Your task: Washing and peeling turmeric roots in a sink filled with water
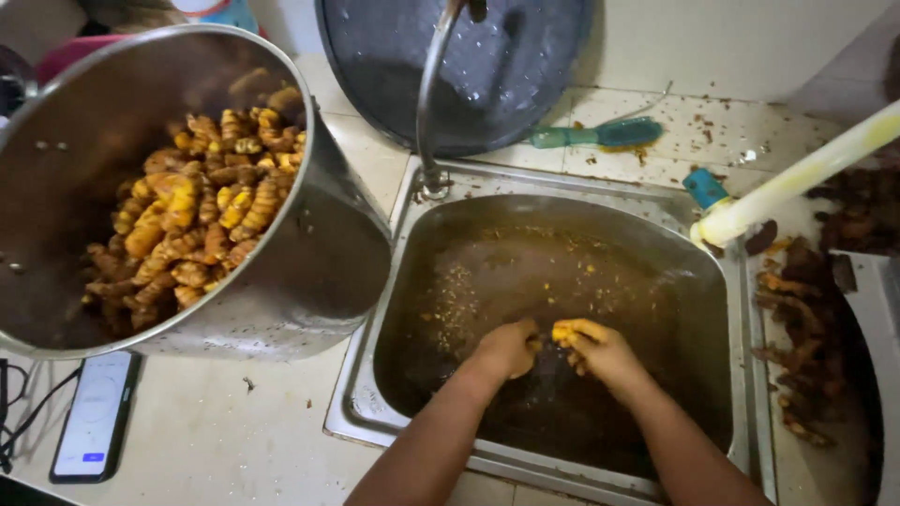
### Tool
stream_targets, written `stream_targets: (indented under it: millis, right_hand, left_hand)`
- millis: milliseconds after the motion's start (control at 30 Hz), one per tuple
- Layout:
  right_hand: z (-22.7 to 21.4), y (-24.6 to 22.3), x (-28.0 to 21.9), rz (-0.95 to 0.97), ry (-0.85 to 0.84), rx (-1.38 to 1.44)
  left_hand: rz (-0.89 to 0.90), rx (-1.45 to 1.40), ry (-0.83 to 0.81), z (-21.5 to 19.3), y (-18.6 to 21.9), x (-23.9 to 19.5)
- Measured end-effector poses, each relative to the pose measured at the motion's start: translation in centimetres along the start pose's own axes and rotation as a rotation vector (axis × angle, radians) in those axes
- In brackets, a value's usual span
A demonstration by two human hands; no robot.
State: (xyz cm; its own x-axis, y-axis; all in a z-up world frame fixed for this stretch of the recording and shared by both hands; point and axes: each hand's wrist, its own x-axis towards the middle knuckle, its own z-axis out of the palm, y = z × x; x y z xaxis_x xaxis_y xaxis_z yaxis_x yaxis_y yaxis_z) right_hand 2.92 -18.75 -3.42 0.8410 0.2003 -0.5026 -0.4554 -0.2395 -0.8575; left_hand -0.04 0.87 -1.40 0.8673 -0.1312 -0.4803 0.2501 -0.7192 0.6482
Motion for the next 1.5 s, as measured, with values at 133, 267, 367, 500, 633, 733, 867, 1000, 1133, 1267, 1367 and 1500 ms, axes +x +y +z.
stream_targets:
  millis: [133,267,367,500,633,733,867,1000,1133,1267,1367,1500]
  right_hand:
    - [-0.8,-0.4,0.2,0.094,-0.086,0.375]
    - [-1.4,-0.7,0.6,0.123,-0.198,0.517]
    - [-1.0,-0.4,0.5,0.127,-0.224,0.543]
    - [-1.0,-0.2,0.2,0.088,-0.280,0.537]
    - [-0.3,-0.7,-0.4,0.054,-0.266,0.498]
    - [-0.5,0.9,0.6,0.008,-0.199,0.468]
    - [0.1,-0.4,0.0,-0.130,0.038,0.222]
    - [2.0,-7.1,-1.4,-0.530,0.131,0.020]
    - [9.4,-23.4,-10.9,-0.829,0.049,0.049]
    - [16.4,-34.0,-15.9,-1.268,-0.106,-0.076]
    - [19.1,-37.6,-16.4,-1.247,-0.258,-0.254]
    - [18.5,-35.6,-11.7,-1.337,-0.213,-0.190]
  left_hand:
    - [0.043,-0.170,0.077,-1.0,1.5,-1.3]
    - [0.041,-0.230,0.059,-2.8,3.8,-3.8]
    - [0.060,-0.249,0.059,-2.1,3.4,-3.5]
    - [0.049,-0.233,0.067,-2.1,3.8,-3.5]
    - [0.036,-0.142,0.072,-1.0,2.5,-2.1]
    - [0.039,-0.101,0.095,0.1,0.5,0.4]
    - [-0.051,0.018,0.203,-1.4,-0.8,1.0]
    - [-0.180,0.208,0.048,1.6,-5.9,4.4]
    - [-0.192,0.255,0.085,-1.7,-3.0,-0.8]
    - [-0.362,0.148,-0.042,-4.9,-0.7,-6.0]
    - [-0.444,0.190,-0.111,-3.2,-3.7,-3.7]
    - [-0.217,0.152,0.139,-6.0,-1.2,-7.7]
